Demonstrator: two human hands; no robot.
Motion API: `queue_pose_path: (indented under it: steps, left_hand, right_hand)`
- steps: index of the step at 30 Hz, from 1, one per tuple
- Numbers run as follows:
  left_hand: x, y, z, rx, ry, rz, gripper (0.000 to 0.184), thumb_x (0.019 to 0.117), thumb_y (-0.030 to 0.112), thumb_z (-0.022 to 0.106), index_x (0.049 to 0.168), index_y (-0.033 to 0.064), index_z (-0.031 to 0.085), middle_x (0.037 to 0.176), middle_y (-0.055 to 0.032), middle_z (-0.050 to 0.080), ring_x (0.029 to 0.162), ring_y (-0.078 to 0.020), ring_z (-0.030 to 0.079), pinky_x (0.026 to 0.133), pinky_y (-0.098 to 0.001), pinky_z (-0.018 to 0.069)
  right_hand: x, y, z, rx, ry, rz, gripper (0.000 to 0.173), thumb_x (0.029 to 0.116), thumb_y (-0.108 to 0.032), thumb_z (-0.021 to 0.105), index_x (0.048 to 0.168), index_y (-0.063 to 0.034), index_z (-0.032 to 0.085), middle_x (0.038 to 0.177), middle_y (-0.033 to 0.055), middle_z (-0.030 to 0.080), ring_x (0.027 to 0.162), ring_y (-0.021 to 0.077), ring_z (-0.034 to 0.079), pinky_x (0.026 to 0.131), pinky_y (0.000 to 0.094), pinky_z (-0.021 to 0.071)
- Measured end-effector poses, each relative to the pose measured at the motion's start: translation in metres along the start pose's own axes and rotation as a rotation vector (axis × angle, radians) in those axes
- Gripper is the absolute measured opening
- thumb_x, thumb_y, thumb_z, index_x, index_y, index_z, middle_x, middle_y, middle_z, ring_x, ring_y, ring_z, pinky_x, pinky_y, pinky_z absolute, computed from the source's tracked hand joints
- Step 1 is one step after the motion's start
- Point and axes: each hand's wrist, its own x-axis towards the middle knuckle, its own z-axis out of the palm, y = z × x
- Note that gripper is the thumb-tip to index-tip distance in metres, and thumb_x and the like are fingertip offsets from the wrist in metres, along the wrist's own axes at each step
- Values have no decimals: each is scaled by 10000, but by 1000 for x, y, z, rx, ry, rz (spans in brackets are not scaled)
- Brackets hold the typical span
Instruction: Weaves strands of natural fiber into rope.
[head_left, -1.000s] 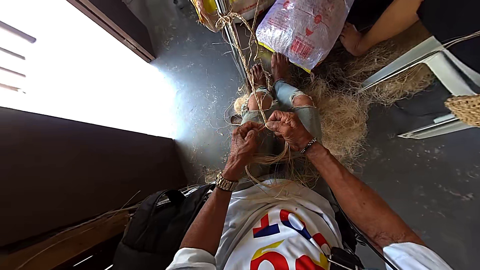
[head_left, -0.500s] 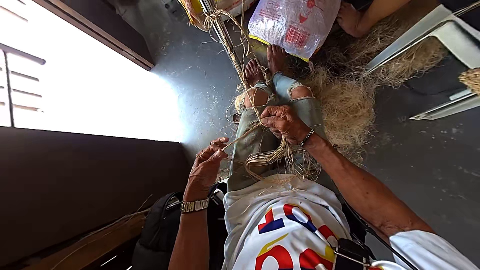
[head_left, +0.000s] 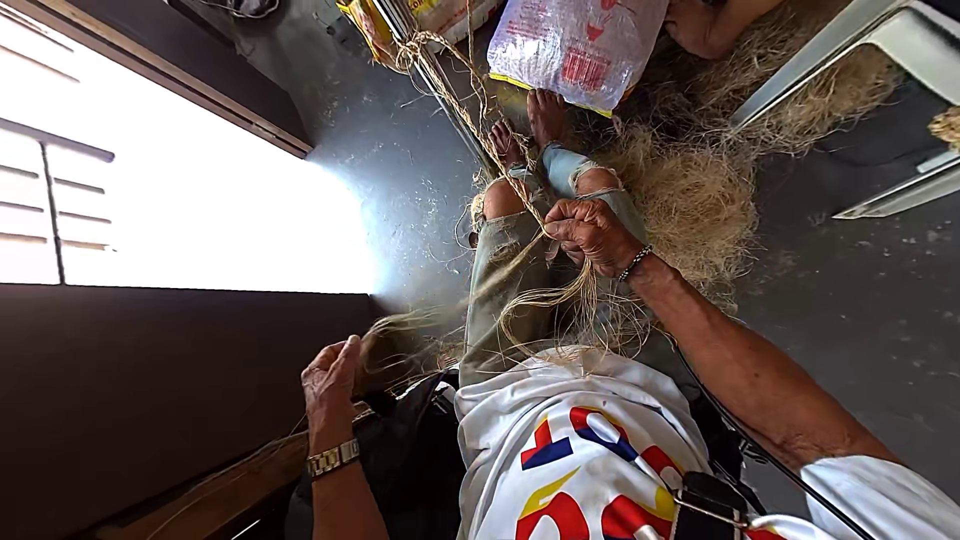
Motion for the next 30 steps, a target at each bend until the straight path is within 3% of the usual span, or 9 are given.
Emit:
queue_pose_path:
  steps: [3,6,12,15,17,20,23,25,30]
  left_hand:
    - [-11,33,13,271,-4,234,356,1006,287,614,1181,-15,681,1083,-153,687,996,-202,641,897,-439,509]
    - [-25,73,55,146,-143,505,322,1008,211,609,1220,-25,669,1164,-161,685,1046,-199,679,931,-411,564]
    - [-44,132,153,-90,-635,654,239,1041,133,561,1193,11,698,1038,-88,744,890,-152,728,848,-378,616]
    - [-48,139,177,-231,-806,543,191,1028,83,578,1160,14,698,928,-73,741,701,-122,694,636,-280,602]
    - [-51,138,183,-304,-803,488,114,999,59,608,1050,30,706,788,-40,693,546,-73,571,473,-198,470]
    - [-50,132,187,-319,-740,447,76,962,79,641,903,81,689,642,2,569,463,-47,430,419,-179,339]
    - [-47,127,191,-311,-742,414,105,965,109,624,863,103,649,617,6,523,443,-58,398,408,-191,320]
    - [-49,125,193,-247,-713,477,125,976,126,606,856,99,628,614,-5,513,458,-78,420,424,-212,342]
    - [-59,123,201,-90,-543,603,125,993,165,601,888,103,629,636,-21,530,497,-120,469,458,-271,386]
  right_hand:
    - [3,-1,3,2,-12,-6,108,1007,-152,595,943,-101,666,541,-15,383,386,44,296,355,199,273]
    - [5,-13,13,25,-29,37,110,998,-129,602,912,-98,663,533,-28,400,380,29,302,351,184,275]
    - [-2,-21,19,-6,-48,49,124,1000,-123,586,898,-89,648,525,-16,391,382,32,295,361,174,267]
    - [1,-22,21,-6,-40,35,133,993,-93,582,879,-83,652,546,-18,432,395,26,319,368,169,282]
    - [5,-18,21,23,-56,40,129,990,-93,597,875,-76,652,547,-19,440,398,26,328,371,174,278]
    - [5,-13,22,15,-86,44,145,991,-123,608,859,-83,651,528,-18,419,396,33,324,375,184,273]
    - [-2,-18,21,-134,-96,0,162,1008,-129,616,865,-58,638,539,20,448,397,57,346,374,189,285]
    - [-5,-27,19,-383,-75,-70,163,1012,-124,622,872,-47,653,600,51,549,449,92,459,416,217,381]
    - [-16,-53,24,-875,108,-184,128,952,-107,663,826,-88,680,658,37,597,566,169,570,517,390,469]
